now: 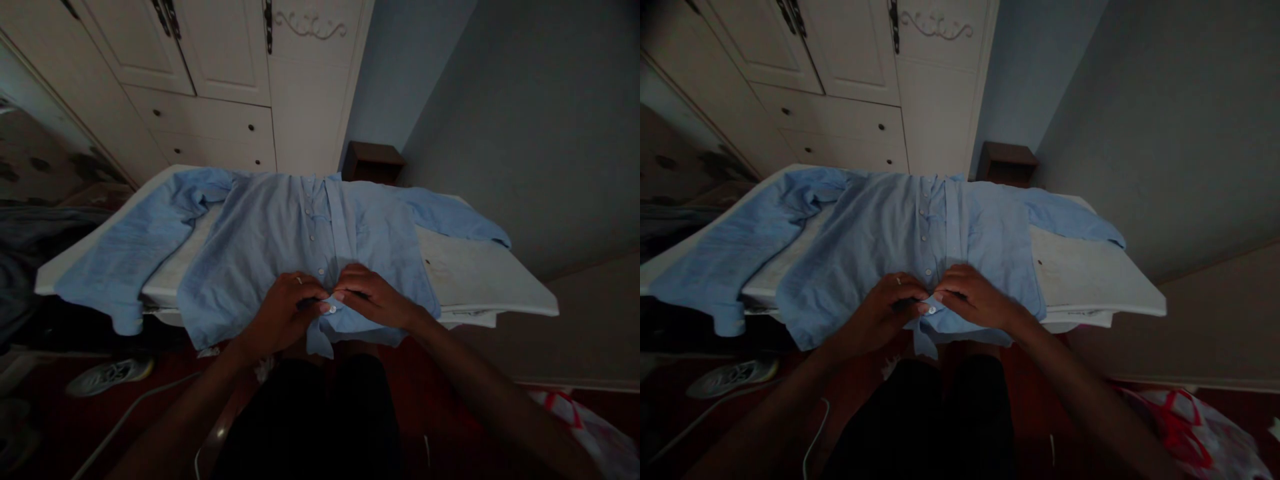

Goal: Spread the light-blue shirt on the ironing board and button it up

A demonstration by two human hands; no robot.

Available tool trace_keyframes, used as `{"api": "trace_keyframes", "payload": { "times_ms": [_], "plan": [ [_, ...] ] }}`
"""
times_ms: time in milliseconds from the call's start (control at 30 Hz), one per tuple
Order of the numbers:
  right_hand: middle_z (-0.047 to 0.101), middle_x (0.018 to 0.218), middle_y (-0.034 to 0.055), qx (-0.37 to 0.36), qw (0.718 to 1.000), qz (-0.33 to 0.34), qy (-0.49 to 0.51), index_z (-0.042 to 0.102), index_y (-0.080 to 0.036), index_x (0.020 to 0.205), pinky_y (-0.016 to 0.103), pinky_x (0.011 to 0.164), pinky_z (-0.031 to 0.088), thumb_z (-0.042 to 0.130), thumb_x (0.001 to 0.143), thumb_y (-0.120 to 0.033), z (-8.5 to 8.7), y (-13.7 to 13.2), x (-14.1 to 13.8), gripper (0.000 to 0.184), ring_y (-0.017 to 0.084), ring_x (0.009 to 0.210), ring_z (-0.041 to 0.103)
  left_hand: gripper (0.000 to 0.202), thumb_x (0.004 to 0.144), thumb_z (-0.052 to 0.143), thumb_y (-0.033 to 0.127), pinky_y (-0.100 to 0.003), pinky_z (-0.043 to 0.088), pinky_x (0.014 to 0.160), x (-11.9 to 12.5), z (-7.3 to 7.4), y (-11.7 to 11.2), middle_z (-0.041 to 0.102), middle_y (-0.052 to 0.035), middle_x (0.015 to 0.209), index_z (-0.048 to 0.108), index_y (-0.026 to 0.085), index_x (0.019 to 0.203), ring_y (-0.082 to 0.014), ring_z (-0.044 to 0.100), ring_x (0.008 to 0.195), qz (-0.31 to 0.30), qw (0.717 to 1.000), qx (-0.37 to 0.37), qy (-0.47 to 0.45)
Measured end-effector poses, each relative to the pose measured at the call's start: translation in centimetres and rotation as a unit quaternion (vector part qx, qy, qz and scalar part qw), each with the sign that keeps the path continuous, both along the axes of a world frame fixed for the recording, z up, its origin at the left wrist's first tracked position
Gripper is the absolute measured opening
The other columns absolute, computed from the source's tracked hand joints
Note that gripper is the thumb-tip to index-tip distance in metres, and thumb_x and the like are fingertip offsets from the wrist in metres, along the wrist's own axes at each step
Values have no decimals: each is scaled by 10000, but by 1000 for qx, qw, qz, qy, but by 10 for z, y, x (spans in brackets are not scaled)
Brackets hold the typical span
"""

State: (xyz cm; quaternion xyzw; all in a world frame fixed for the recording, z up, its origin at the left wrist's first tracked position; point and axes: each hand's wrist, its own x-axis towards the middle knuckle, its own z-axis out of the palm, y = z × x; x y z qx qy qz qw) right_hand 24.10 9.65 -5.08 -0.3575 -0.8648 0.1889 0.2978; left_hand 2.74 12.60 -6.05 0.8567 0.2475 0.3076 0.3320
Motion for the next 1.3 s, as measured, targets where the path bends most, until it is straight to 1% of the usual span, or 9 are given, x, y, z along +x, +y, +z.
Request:
{"api": "trace_keyframes", "payload": {
  "times_ms": [100, 167, 200, 267, 367, 533, 800, 1133, 1300],
  "plan": [
    [602, 935, 54, 57, 994, -90, 25, 600, -188, 1010, 349, 840, 454, 499, 961, -253, 1, -8, -2, 129, 167, 918, 557, 148, 870, 590, 284, -292, 429, 753, 4, 2, -3, 666, -20, 793, 669, 178, 802, -155, 594, 778, 66, 996, -54, -32],
    [576, 1068, 89, 97, 980, -165, 46, 583, -202, 1101, 380, 881, 466, 545, 937, -269, 5, -18, -5, 181, 197, 1030, 547, 181, 862, 588, 315, -273, 434, 715, 6, 4, -6, 649, -21, 782, 666, 168, 790, -149, 586, 754, 99, 987, -114, -63],
    [566, 1075, 92, 114, 972, -197, 54, 585, -208, 1108, 385, 880, 472, 569, 923, -270, 7, -24, -7, 196, 204, 1035, 545, 205, 861, 585, 337, -264, 434, 695, 7, 6, -7, 640, -22, 777, 666, 162, 788, -146, 581, 744, 110, 979, -149, -79],
    [570, 991, 75, 140, 958, -240, 62, 615, -214, 1063, 369, 828, 487, 606, 901, -264, 9, -34, -15, 170, 197, 956, 558, 244, 852, 591, 377, -251, 430, 668, 9, 8, -7, 625, -19, 762, 665, 155, 784, -140, 567, 726, 127, 962, -215, -108],
    [576, 870, 55, 156, 948, -271, 63, 662, -208, 999, 333, 741, 488, 627, 888, -251, 4, -43, -29, 124, 177, 839, 559, 248, 827, 612, 387, -247, 422, 676, 10, 11, -7, 619, -10, 740, 669, 154, 764, -135, 549, 720, 137, 945, -266, -135],
    [618, 840, 58, 186, 931, -306, 72, 697, -209, 985, 337, 732, 487, 632, 886, -252, -8, -39, -50, 126, 178, 808, 571, 263, 819, 595, 388, -248, 408, 662, 9, 11, -4, 605, -2, 700, 662, 154, 720, -133, 529, 691, 131, 936, -294, -143],
    [653, 854, 47, 167, 917, -344, 116, 707, -228, 975, 345, 731, 499, 614, 899, -243, -8, -40, -64, 121, 177, 812, 588, 267, 838, 584, 389, -235, 410, 656, 11, 8, -4, 616, 6, 706, 676, 159, 739, -126, 534, 693, 124, 941, -282, -137],
    [662, 928, 57, 160, 870, -436, 167, 650, -201, 973, 346, 825, 473, 564, 917, -185, -23, -39, -87, 104, 192, 914, 583, 242, 833, 588, 367, -237, 418, 686, 11, 10, -4, 623, 5, 738, 680, 152, 773, -125, 536, 716, 129, 932, -305, -149],
    [641, 936, 62, 166, 862, -446, 174, 615, -190, 976, 327, 825, 456, 545, 924, -169, -32, -39, -94, 90, 185, 921, 567, 253, 833, 576, 378, -231, 420, 653, 10, 10, -4, 616, 5, 729, 671, 151, 777, -123, 532, 691, 128, 931, -309, -149]
  ]
}}
